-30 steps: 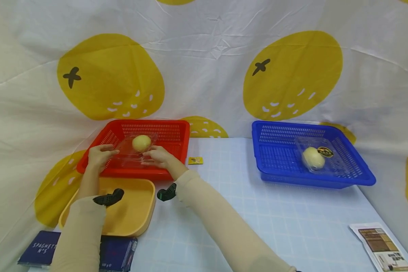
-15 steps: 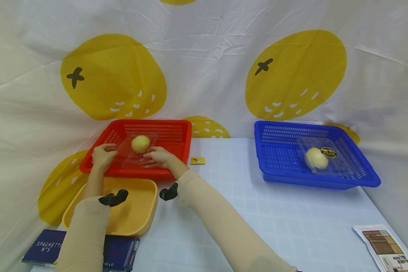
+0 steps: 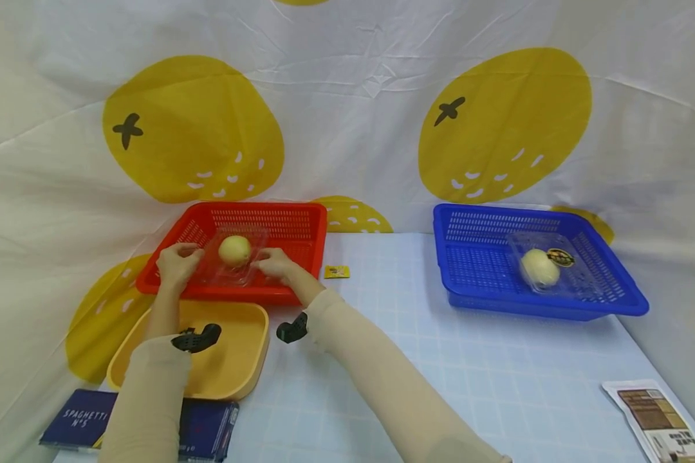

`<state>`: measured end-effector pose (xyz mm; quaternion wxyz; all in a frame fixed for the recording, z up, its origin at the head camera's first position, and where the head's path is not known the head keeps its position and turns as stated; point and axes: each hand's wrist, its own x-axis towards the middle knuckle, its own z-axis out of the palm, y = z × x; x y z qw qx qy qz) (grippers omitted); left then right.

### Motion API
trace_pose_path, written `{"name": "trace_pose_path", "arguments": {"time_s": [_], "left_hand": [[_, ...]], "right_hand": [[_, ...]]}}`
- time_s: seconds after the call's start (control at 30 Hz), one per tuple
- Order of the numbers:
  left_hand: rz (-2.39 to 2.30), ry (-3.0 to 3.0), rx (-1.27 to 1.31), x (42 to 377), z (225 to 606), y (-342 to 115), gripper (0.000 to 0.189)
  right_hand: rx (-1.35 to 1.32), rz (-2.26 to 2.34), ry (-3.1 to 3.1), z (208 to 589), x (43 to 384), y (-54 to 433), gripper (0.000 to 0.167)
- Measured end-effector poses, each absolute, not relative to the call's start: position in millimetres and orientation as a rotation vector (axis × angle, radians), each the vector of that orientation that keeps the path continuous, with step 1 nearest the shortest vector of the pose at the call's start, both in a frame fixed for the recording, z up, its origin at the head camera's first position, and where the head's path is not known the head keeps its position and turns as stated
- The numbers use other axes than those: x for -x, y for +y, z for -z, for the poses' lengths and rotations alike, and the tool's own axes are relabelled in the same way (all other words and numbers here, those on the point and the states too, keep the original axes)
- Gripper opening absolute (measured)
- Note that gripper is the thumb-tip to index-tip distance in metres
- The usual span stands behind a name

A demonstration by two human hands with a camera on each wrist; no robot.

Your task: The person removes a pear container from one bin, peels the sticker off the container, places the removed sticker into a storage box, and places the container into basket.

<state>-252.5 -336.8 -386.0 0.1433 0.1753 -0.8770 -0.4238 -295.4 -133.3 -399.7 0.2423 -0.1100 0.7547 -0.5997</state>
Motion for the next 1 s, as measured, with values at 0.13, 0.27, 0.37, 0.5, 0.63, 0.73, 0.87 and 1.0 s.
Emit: {"name": "trace_pose_path", "arguments": {"time_s": [0.13,0.27,0.37,0.5,0.63,0.73,0.87,1.0], "left_hand": [[1.239,-2.424,-0.531,251,387,-335,0.042],[1.238,-2.362,-0.513,249,388,-334,0.041],[1.243,-2.335,-0.501,249,389,-333,0.040],[1.273,-2.280,-0.476,250,390,-331,0.039],[1.324,-2.208,-0.442,248,390,-329,0.036],[1.343,-2.177,-0.428,246,389,-327,0.035],[1.392,-2.168,-0.393,243,388,-321,0.035],[1.470,-2.121,-0.330,242,388,-310,0.030]], "right_hand": [[0.285,1.725,2.193,397,292,-132,0.048],[0.329,1.801,2.183,390,288,-121,0.047],[0.409,1.859,2.087,385,284,-107,0.048],[0.467,1.921,1.987,380,278,-87,0.048],[0.511,1.946,1.941,377,270,-65,0.048],[0.579,1.925,1.927,375,264,-48,0.049],[0.653,1.874,1.942,372,259,-20,0.051],[0.698,1.873,1.957,368,254,11,0.053]]}}
